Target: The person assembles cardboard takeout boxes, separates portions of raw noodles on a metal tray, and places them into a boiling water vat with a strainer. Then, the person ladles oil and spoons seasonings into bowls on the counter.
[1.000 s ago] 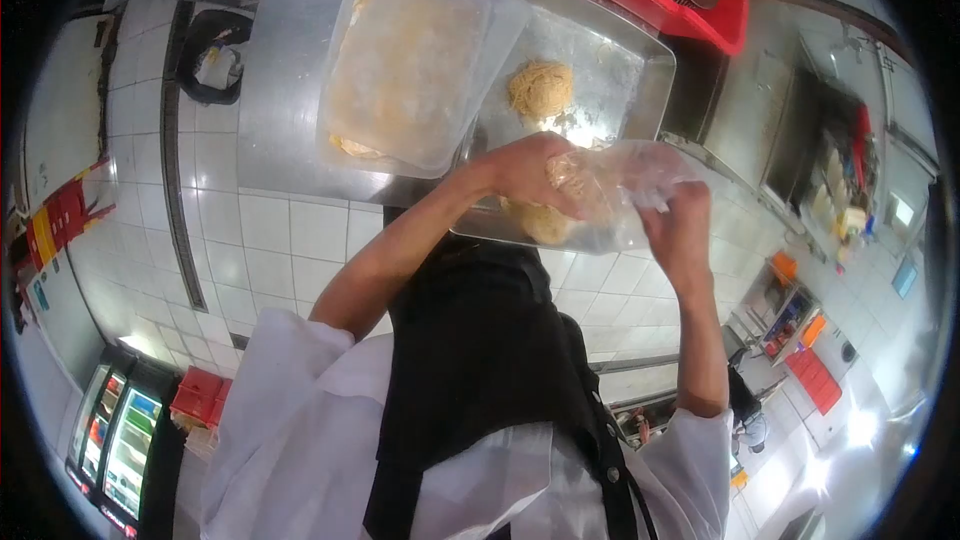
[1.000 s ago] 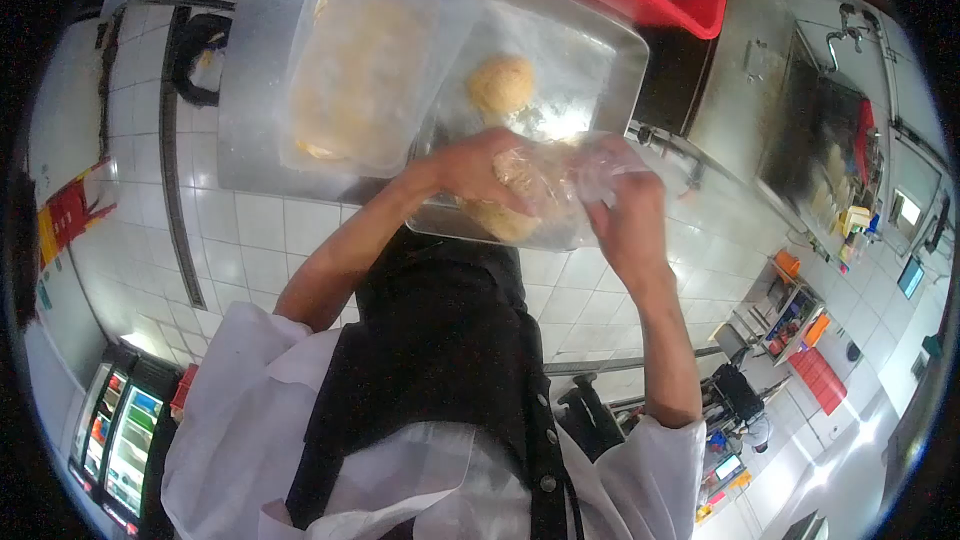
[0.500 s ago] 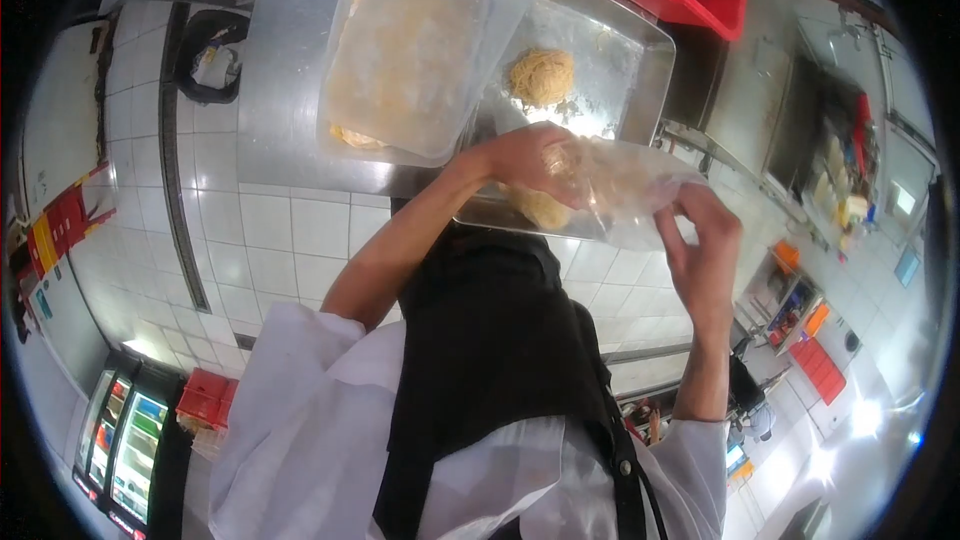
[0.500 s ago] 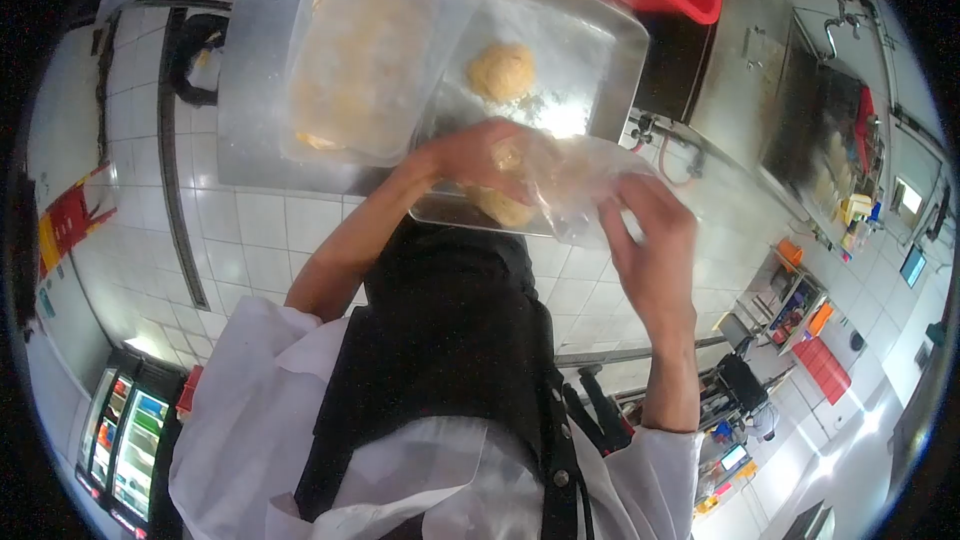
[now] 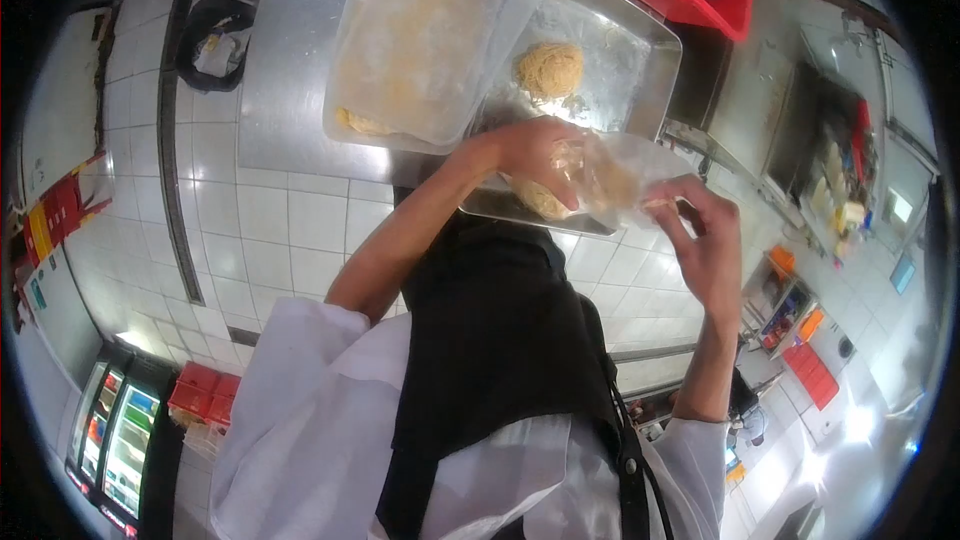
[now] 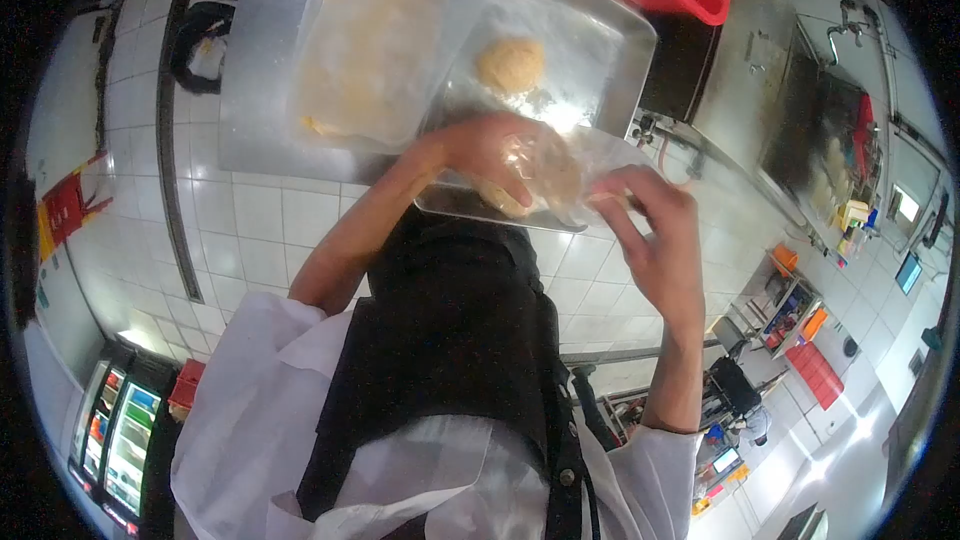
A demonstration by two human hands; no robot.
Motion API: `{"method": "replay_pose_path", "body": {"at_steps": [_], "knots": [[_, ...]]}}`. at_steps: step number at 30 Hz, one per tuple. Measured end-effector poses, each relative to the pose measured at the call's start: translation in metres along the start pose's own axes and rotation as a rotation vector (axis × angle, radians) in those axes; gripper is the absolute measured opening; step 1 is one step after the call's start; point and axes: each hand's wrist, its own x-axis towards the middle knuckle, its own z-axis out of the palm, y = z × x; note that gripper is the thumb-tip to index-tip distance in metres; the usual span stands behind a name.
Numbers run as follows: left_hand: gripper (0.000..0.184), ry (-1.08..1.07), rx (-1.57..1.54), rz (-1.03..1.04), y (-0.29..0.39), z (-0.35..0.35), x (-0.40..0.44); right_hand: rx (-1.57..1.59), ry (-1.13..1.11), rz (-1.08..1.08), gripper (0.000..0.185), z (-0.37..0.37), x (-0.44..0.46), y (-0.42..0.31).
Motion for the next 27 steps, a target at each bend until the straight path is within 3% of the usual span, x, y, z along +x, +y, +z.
{"method": "replay_pose_path", "body": {"at_steps": [4, 7, 9, 13, 15, 23, 27], "knots": [[0.066, 0.021, 0.295, -0.034, 0.000, 0.006, 0.008, 0.060, -0.019, -0.075, 0.008, 0.014, 0.009, 0.008], [0.062, 0.064, 0.480, 0.113, 0.015, 0.014, 0.022, 0.123, -0.008, -0.048, 0.008, 0.019, 0.014, 0.008], [0.060, -0.100, 0.333, -0.264, 0.040, 0.014, 0.031, -0.100, 0.083, -0.123, 0.010, 0.016, 0.019, 0.009], [0.048, 0.076, 0.410, -0.153, 0.024, 0.023, 0.025, -0.324, 0.121, -0.201, 0.010, 0.010, 0.016, 0.027], [0.046, 0.198, 0.357, -0.061, 0.019, 0.027, 0.021, -0.048, 0.174, 0.076, 0.010, 0.008, 0.010, 0.022], [0.042, 0.097, 0.443, -0.051, 0.021, 0.036, 0.024, 0.053, 0.307, 0.003, 0.010, -0.017, -0.004, -0.002], [0.039, 0.165, 0.440, 0.024, 0.015, 0.037, 0.020, -0.065, 0.158, -0.106, 0.014, -0.018, -0.004, 0.006]]}}
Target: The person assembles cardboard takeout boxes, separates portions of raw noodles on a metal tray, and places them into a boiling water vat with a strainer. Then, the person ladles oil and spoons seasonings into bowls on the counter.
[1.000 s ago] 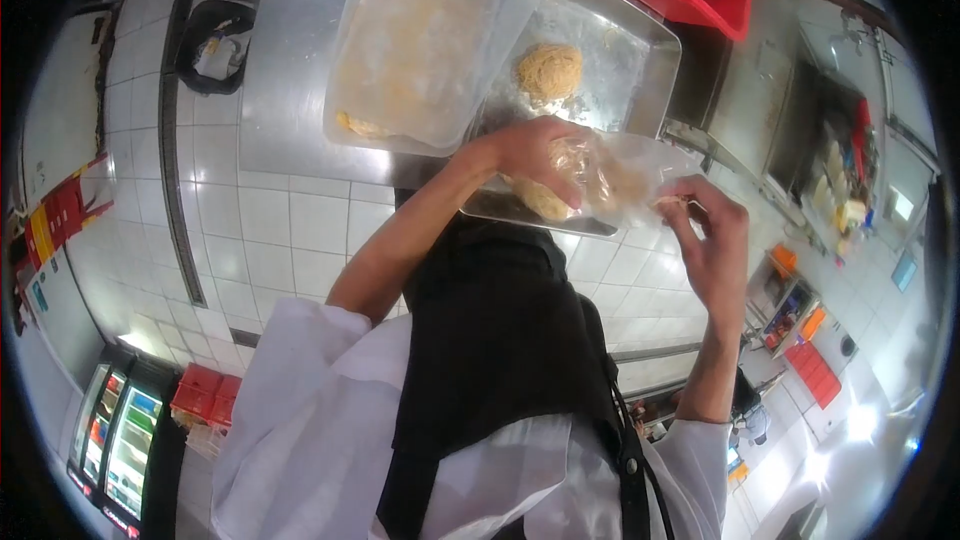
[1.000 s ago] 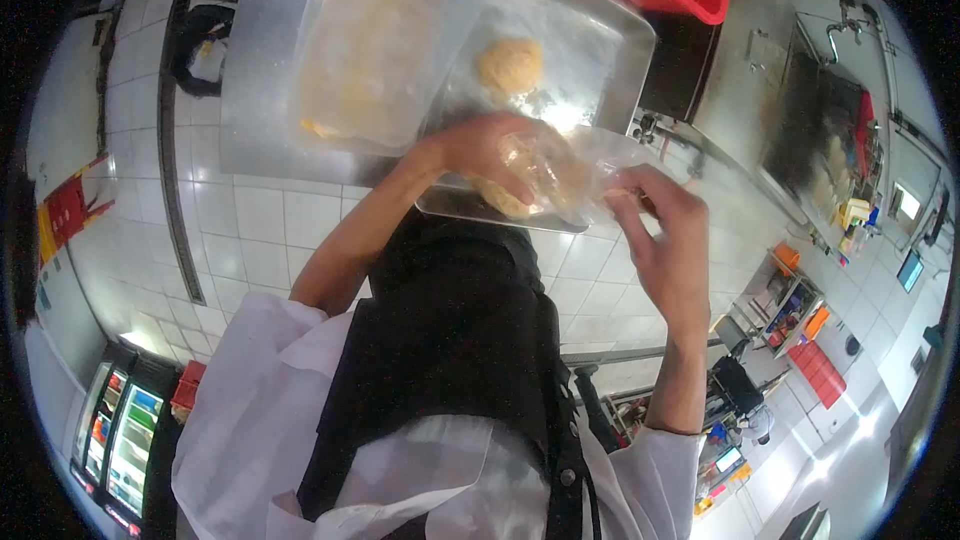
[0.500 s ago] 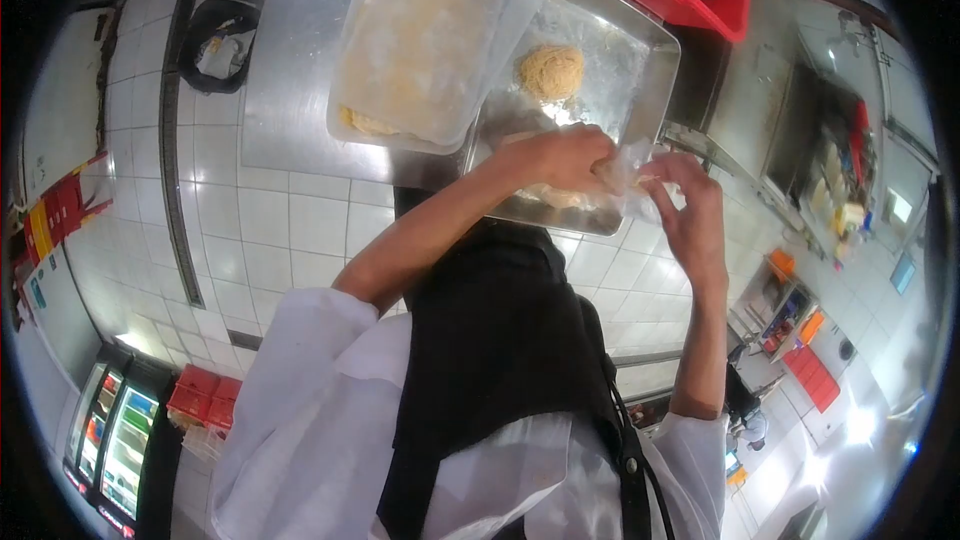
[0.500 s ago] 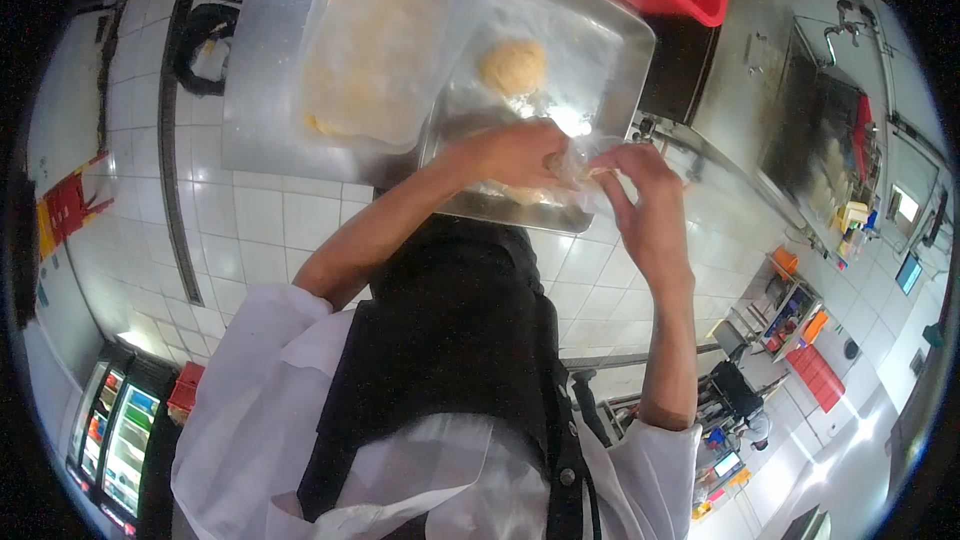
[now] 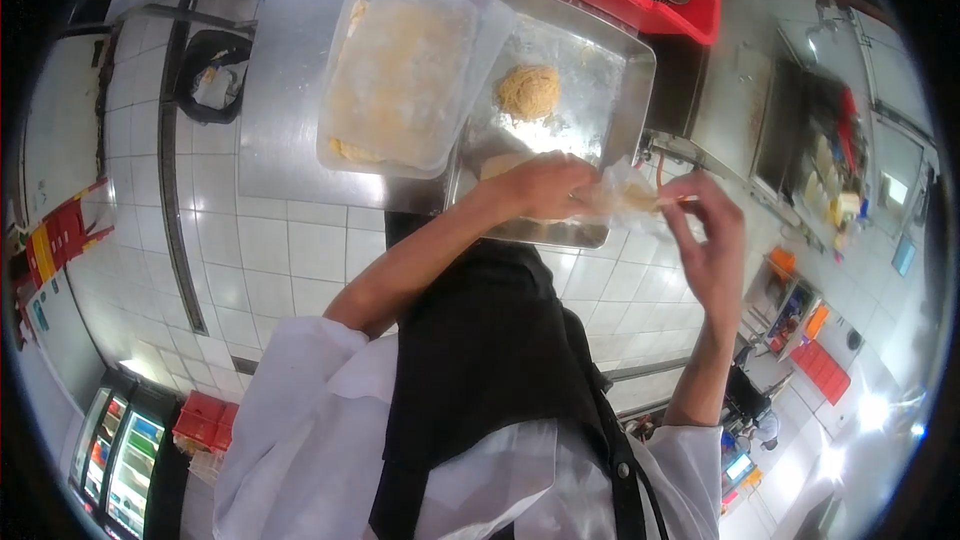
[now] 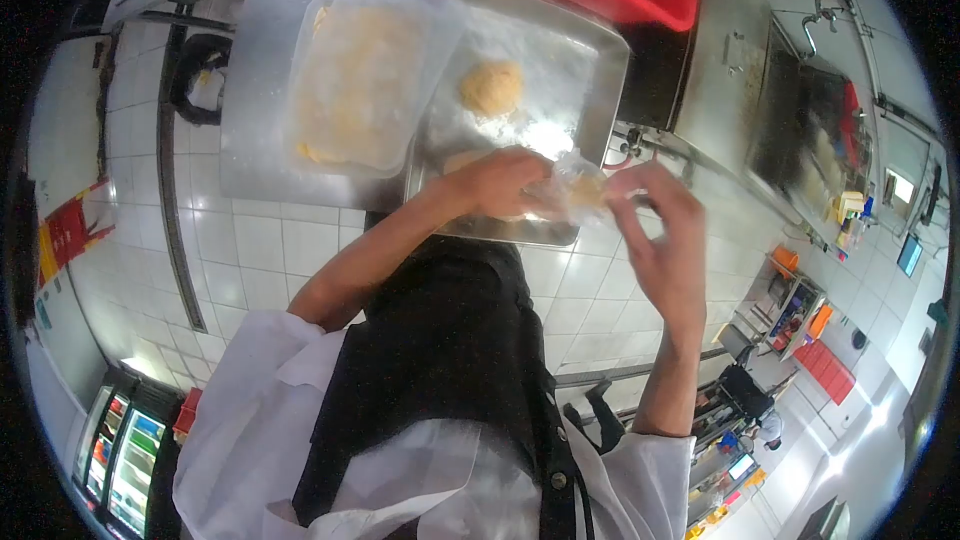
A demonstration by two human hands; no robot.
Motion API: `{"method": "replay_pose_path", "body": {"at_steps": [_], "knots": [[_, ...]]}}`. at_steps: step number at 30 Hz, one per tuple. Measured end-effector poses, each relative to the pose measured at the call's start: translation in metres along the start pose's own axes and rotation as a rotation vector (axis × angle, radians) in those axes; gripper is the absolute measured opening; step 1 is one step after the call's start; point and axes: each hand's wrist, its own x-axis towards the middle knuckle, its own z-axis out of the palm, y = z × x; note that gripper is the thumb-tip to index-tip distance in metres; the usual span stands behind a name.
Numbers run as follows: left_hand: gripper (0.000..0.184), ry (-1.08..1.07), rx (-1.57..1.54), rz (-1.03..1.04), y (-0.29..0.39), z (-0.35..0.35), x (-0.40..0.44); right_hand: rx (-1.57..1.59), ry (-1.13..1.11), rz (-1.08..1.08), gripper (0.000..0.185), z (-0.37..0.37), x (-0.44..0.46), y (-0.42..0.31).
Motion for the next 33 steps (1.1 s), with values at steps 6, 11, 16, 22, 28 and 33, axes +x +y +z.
{"method": "replay_pose_path", "body": {"at_steps": [6, 11, 16, 22, 28, 33], "knots": [[0.037, 0.155, -0.089, 0.098, 0.005, 0.001, -0.015, 0.019, -0.238, 0.006, 0.021, 0.039, -0.009, 0.034], [0.030, 0.068, -0.159, 0.044, 0.008, -0.006, -0.028, -0.095, -0.058, 0.058, 0.023, 0.059, -0.031, 0.018], [0.024, 0.289, -0.282, 0.162, 0.023, -0.007, -0.039, -0.380, 0.142, -0.140, 0.018, 0.064, -0.050, 0.034], [0.029, 0.438, 0.160, 0.396, 0.065, -0.047, -0.059, -0.297, 0.089, -0.429, 0.007, 0.006, -0.049, -0.045], [0.027, 0.472, 0.350, 0.543, 0.134, -0.115, -0.081, 0.485, 0.681, 0.095, 0.028, 0.026, 0.031, 0.003], [0.015, 1.096, 0.945, 0.350, 0.168, -0.220, -0.052, -0.221, 0.092, -0.301, 0.040, 0.184, 0.097, 0.076]]}}
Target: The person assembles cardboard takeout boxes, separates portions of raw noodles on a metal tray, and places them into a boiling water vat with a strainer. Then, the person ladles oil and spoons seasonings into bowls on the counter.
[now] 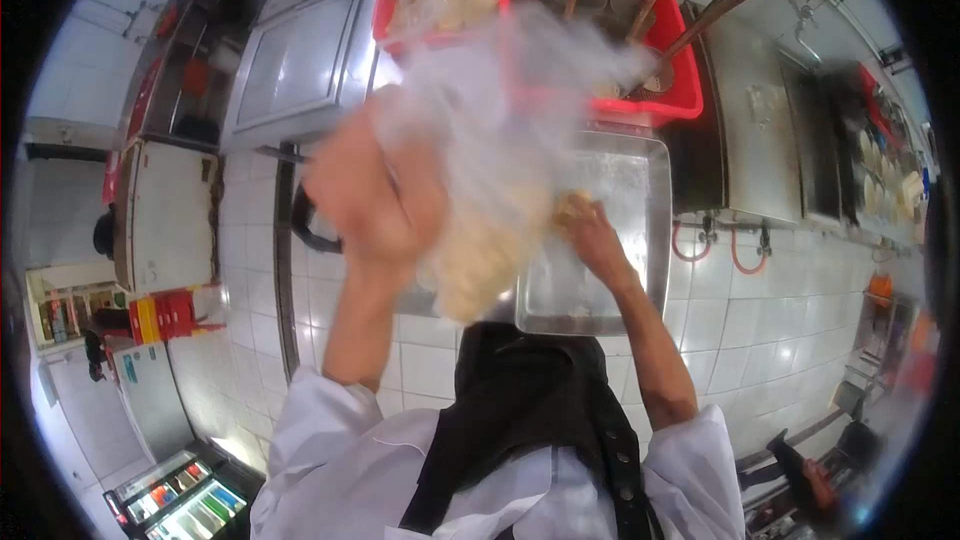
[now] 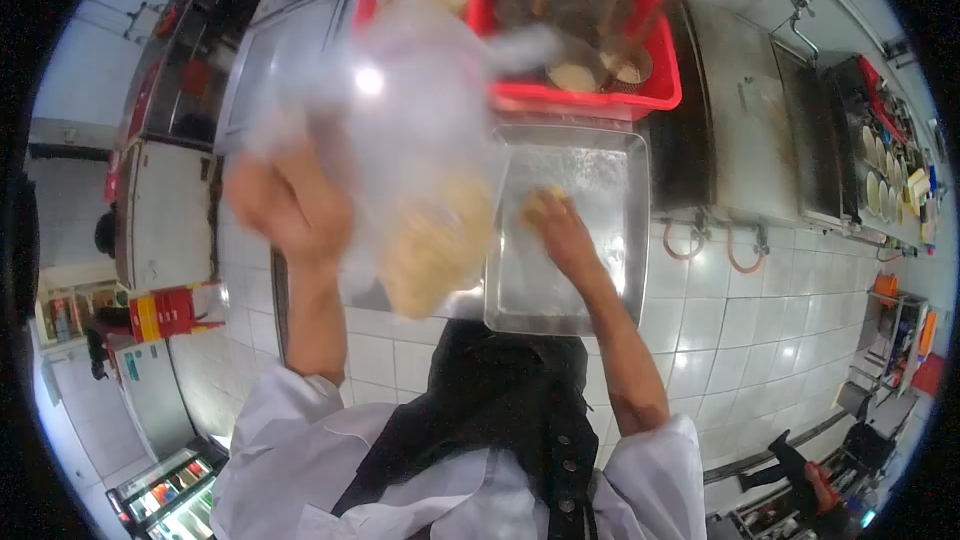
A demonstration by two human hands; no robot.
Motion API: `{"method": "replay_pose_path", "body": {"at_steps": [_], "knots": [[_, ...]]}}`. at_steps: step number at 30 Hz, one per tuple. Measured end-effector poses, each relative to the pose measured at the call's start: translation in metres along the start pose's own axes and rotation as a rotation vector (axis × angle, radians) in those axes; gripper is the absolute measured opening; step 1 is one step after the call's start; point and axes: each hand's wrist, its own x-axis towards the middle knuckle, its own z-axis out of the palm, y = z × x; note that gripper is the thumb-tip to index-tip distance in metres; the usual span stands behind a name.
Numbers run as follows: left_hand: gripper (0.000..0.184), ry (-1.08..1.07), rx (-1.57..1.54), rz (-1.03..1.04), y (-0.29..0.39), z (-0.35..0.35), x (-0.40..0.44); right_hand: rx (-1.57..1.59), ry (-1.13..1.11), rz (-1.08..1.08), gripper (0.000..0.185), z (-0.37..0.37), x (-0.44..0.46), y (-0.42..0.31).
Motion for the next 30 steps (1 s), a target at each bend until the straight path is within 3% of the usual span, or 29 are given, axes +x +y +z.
{"method": "replay_pose_path", "body": {"at_steps": [2, 4, 6, 8, 10, 13, 14, 15, 17, 18, 19, 21, 23, 25, 26, 27, 28, 29, 30], "knots": [[0.027, 0.001, -0.051, -0.079, -0.025, 0.006, 0.033, 0.038, -0.035, 0.070, 0.044, -0.001, 0.009, -0.007], [0.034, 0.021, -0.136, -0.082, -0.043, 0.012, 0.055, 0.170, 0.299, 0.274, 0.042, -0.006, -0.002, -0.018], [0.039, -0.029, -0.098, -0.195, -0.054, 0.016, 0.066, 0.095, 0.257, 0.266, 0.042, 0.002, -0.015, -0.007], [0.040, 0.030, -0.243, -0.279, -0.066, 0.022, 0.075, 0.012, 0.227, 0.237, 0.042, 0.006, -0.016, 0.003], [0.042, 0.072, -0.382, -0.382, -0.085, 0.027, 0.079, 0.002, 0.374, 0.336, 0.043, -0.004, -0.026, -0.016], [0.040, 0.140, -0.511, -0.489, -0.131, 0.043, 0.077, 0.050, 0.332, 0.455, 0.043, -0.016, -0.035, -0.020], [0.036, 0.212, -0.737, -0.621, -0.151, 0.051, 0.069, 0.032, 0.523, 0.425, 0.042, -0.033, -0.032, -0.037], [0.031, 0.265, -0.955, -0.764, -0.173, 0.057, 0.053, 0.036, 0.513, 0.429, 0.042, -0.022, -0.034, -0.029], [0.029, 0.346, -1.150, -1.028, -0.245, 0.088, 0.008, -0.241, 0.161, 0.475, 0.041, 0.008, -0.045, -0.004], [0.030, 0.299, -1.090, -1.167, -0.249, 0.098, -0.013, -0.165, -0.027, 0.595, 0.039, 0.005, -0.041, 0.003], [0.031, 0.259, -1.027, -1.299, -0.255, 0.109, -0.031, -0.172, -0.029, 0.593, 0.039, -0.009, -0.036, -0.005], [0.033, -0.014, -1.096, -1.353, -0.297, 0.141, -0.091, -0.044, 0.604, 0.399, 0.034, -0.041, -0.028, -0.038], [0.035, -0.124, -0.920, -1.387, -0.268, 0.155, -0.097, -0.108, 0.638, 0.323, 0.033, -0.009, -0.031, -0.011], [0.039, -0.222, -0.747, -1.411, -0.250, 0.164, -0.103, 0.032, 0.190, 0.484, 0.034, -0.014, -0.029, -0.013], [0.045, -0.454, -0.469, -1.273, -0.249, 0.172, -0.096, -0.028, 0.400, 0.452, 0.035, -0.024, -0.026, -0.029], [0.052, -0.670, -0.181, -1.120, -0.245, 0.175, -0.095, -0.034, 0.397, 0.443, 0.035, -0.012, -0.019, -0.016], [0.063, -0.664, -0.127, -0.993, -0.205, 0.161, -0.086, -0.069, 0.304, 0.390, 0.036, 0.016, -0.024, -0.006], [0.063, -0.703, -0.122, -1.002, -0.202, 0.157, -0.103, -0.096, 0.208, 0.345, 0.037, 0.033, -0.035, -0.004], [0.058, -0.694, 0.013, -0.752, -0.208, 0.155, -0.115, 0.104, 0.146, 0.489, 0.039, 0.019, -0.035, -0.010]]}}
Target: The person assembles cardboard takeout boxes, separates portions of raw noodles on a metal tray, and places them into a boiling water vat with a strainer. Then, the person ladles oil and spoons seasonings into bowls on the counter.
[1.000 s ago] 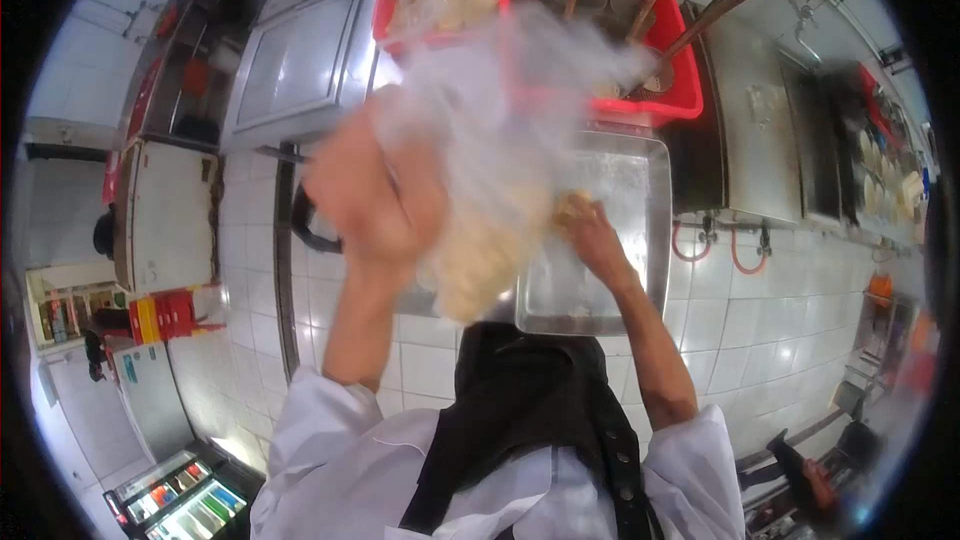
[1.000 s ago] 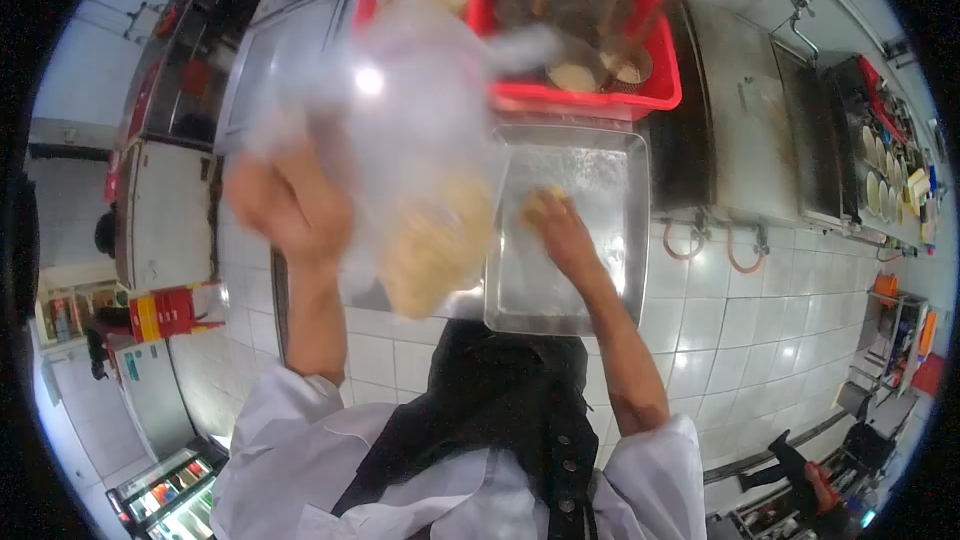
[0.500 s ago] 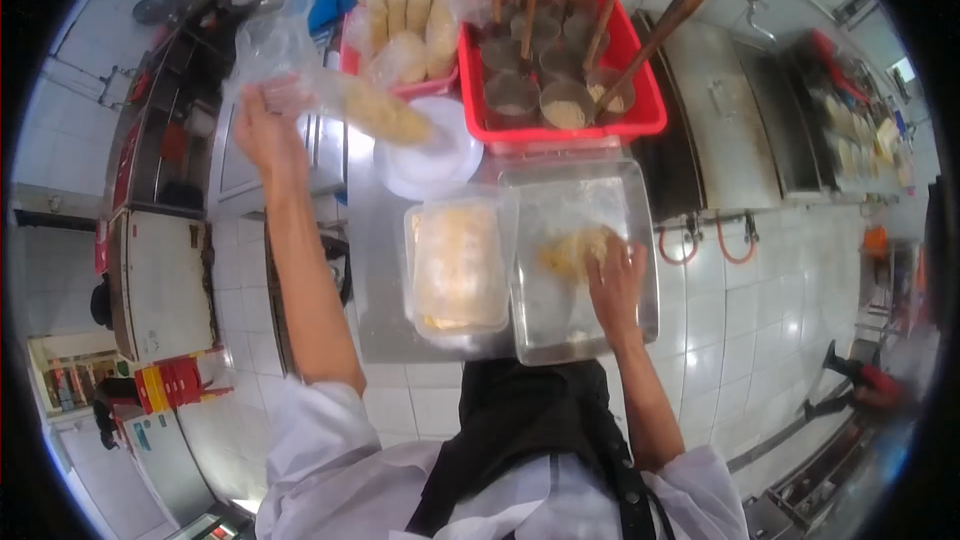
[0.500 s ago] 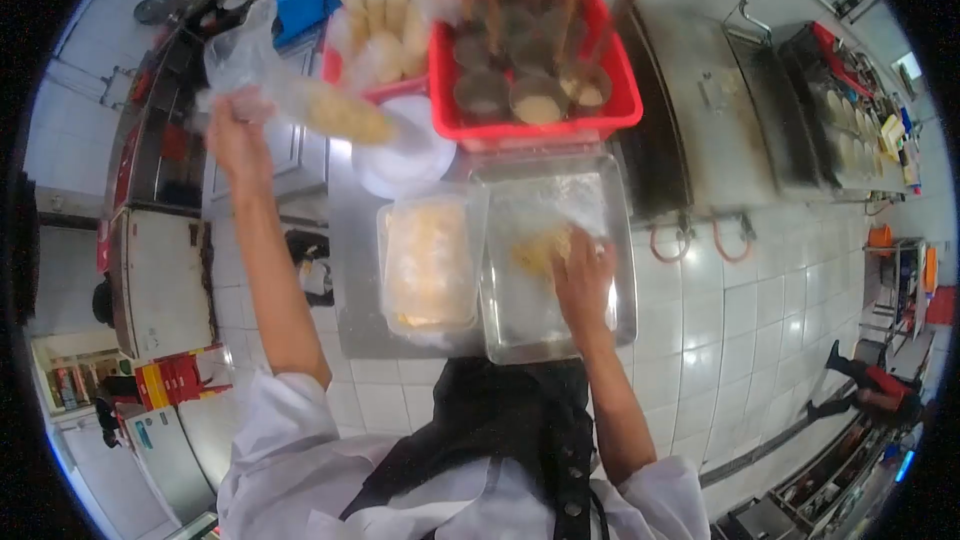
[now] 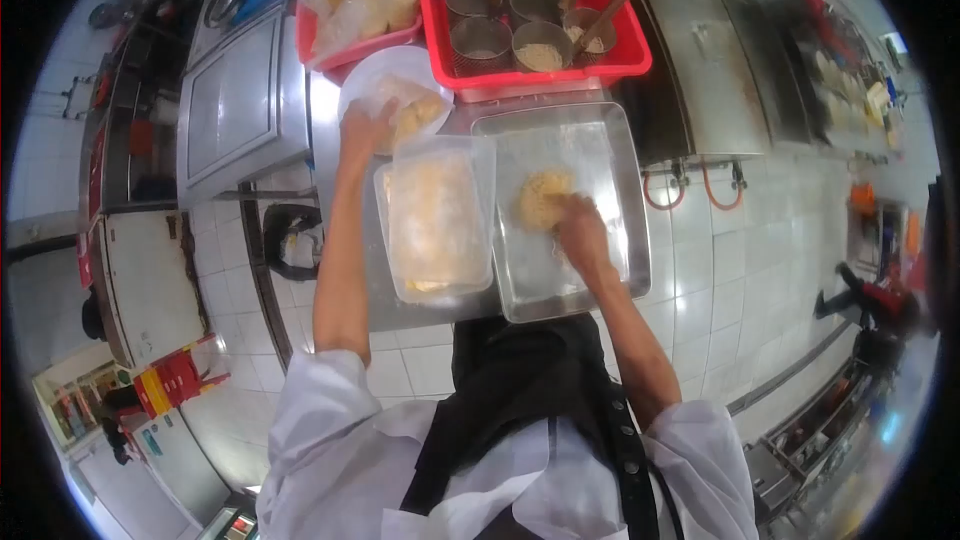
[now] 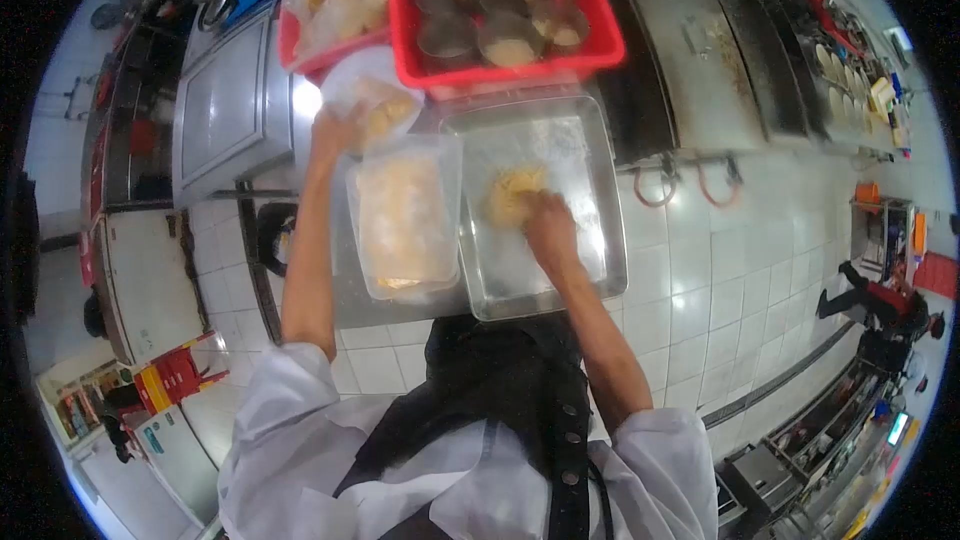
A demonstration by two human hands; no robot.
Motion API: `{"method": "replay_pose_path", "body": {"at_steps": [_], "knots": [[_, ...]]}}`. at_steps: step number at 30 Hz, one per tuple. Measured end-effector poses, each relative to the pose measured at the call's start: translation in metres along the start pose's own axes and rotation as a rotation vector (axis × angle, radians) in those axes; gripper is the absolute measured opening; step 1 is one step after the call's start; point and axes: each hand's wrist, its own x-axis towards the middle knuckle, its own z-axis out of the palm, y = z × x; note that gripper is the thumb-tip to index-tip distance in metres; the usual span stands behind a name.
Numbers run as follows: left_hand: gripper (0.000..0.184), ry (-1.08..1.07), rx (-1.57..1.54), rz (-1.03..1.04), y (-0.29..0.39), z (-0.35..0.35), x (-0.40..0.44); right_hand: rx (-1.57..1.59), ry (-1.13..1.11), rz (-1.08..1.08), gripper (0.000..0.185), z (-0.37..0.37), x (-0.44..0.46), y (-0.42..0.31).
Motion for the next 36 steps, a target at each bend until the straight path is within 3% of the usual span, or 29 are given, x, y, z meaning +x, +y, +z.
{"method": "replay_pose_path", "body": {"at_steps": [1, 2, 3, 4, 5, 7, 9, 11, 12, 14, 15, 16, 17, 18, 19, 20, 21, 22, 25, 27, 28, 29, 31, 33, 34, 36], "knots": [[0.054, 0.111, 0.166, 0.205, 0.001, 0.004, 0.010, -0.004, 0.013, -0.007, 0.039, -0.015, 0.005, -0.013], [0.054, 0.128, 0.160, 0.213, 0.020, -0.002, 0.010, -0.072, 0.205, -0.093, 0.043, -0.024, 0.009, -0.030], [0.048, 0.425, 0.205, 0.275, 0.047, -0.016, -0.014, -0.134, 0.378, -0.152, 0.046, -0.025, -0.001, -0.039], [0.042, 0.694, 0.250, 0.335, 0.067, -0.023, -0.049, -0.255, 0.205, -0.203, 0.049, 0.001, -0.004, -0.011], [0.042, 0.657, 0.254, 0.342, 0.078, -0.026, -0.077, -0.251, 0.189, -0.169, 0.049, -0.004, -0.022, -0.017], [0.032, 0.258, -0.275, 0.611, 0.104, -0.020, -0.093, 0.061, 0.296, -0.048, 0.049, -0.036, 0.000, -0.036], [0.028, -0.049, -0.384, 0.532, 0.122, -0.001, -0.128, 0.013, 0.314, -0.052, 0.047, -0.036, -0.012, -0.040], [0.042, -0.281, -0.399, 0.652, 0.119, 0.030, -0.147, -0.261, 0.194, -0.128, 0.041, -0.021, -0.014, -0.010], [0.042, -0.263, -0.427, 0.688, 0.131, 0.038, -0.141, -0.294, 0.230, -0.133, 0.041, -0.041, -0.003, -0.014], [0.062, -0.510, -0.373, 0.639, 0.140, 0.046, -0.168, 0.040, 0.481, -0.232, 0.036, -0.084, -0.017, -0.054], [0.080, -0.628, -0.477, 0.597, 0.123, 0.068, -0.174, 0.063, 0.437, -0.282, 0.034, -0.097, -0.018, -0.057], [0.082, -0.767, -0.483, 0.454, 0.103, 0.101, -0.175, 0.103, 0.482, -0.239, 0.033, -0.095, -0.014, -0.060], [0.069, -0.735, -0.337, 0.472, 0.079, 0.126, -0.177, -0.133, 0.534, -0.291, 0.032, -0.080, -0.014, -0.052], [0.053, -0.633, -0.438, 0.732, 0.078, 0.140, -0.174, 0.001, 0.463, -0.362, 0.030, -0.082, -0.015, -0.044], [0.040, -0.653, -0.112, 0.884, 0.095, 0.131, -0.170, -0.173, 0.119, -0.127, 0.031, -0.115, -0.021, -0.066], [0.036, -0.369, -0.072, 0.947, 0.085, 0.136, -0.177, -0.126, 0.241, -0.123, 0.031, -0.136, -0.028, -0.081], [0.039, -0.582, -0.281, 0.625, 0.102, 0.118, -0.182, -0.068, 0.355, -0.160, 0.030, -0.147, -0.033, -0.089], [0.041, -0.571, -0.436, 0.524, 0.109, 0.118, -0.187, -0.095, 0.386, -0.153, 0.030, -0.149, -0.035, -0.084], [0.040, -0.600, -0.633, 0.527, 0.151, 0.080, -0.205, 0.095, 0.502, -0.200, 0.028, -0.139, -0.043, -0.077], [0.039, -0.598, -0.686, 0.552, 0.168, 0.060, -0.202, -0.230, 0.404, -0.233, 0.029, -0.140, -0.034, -0.074], [0.037, -0.589, -0.738, 0.571, 0.169, 0.055, -0.203, -0.126, 0.311, -0.184, 0.031, -0.145, -0.033, -0.082], [0.037, -0.574, -0.746, 0.580, 0.156, 0.060, -0.202, -0.136, 0.317, -0.199, 0.031, -0.151, -0.034, -0.088], [0.042, -0.687, -0.375, 0.318, 0.112, 0.078, -0.195, 0.085, 0.410, -0.271, 0.031, -0.185, -0.046, -0.110], [0.041, -0.678, -0.427, 0.451, 0.085, 0.099, -0.186, 0.132, 0.438, -0.290, 0.030, -0.177, -0.043, -0.107], [0.041, -0.668, -0.475, 0.563, 0.087, 0.097, -0.186, 0.037, 0.329, -0.257, 0.031, -0.164, -0.039, -0.099], [0.041, -0.671, -0.570, 0.498, 0.107, 0.068, -0.199, -0.264, -0.020, -0.195, 0.038, -0.153, -0.037, -0.085]]}}
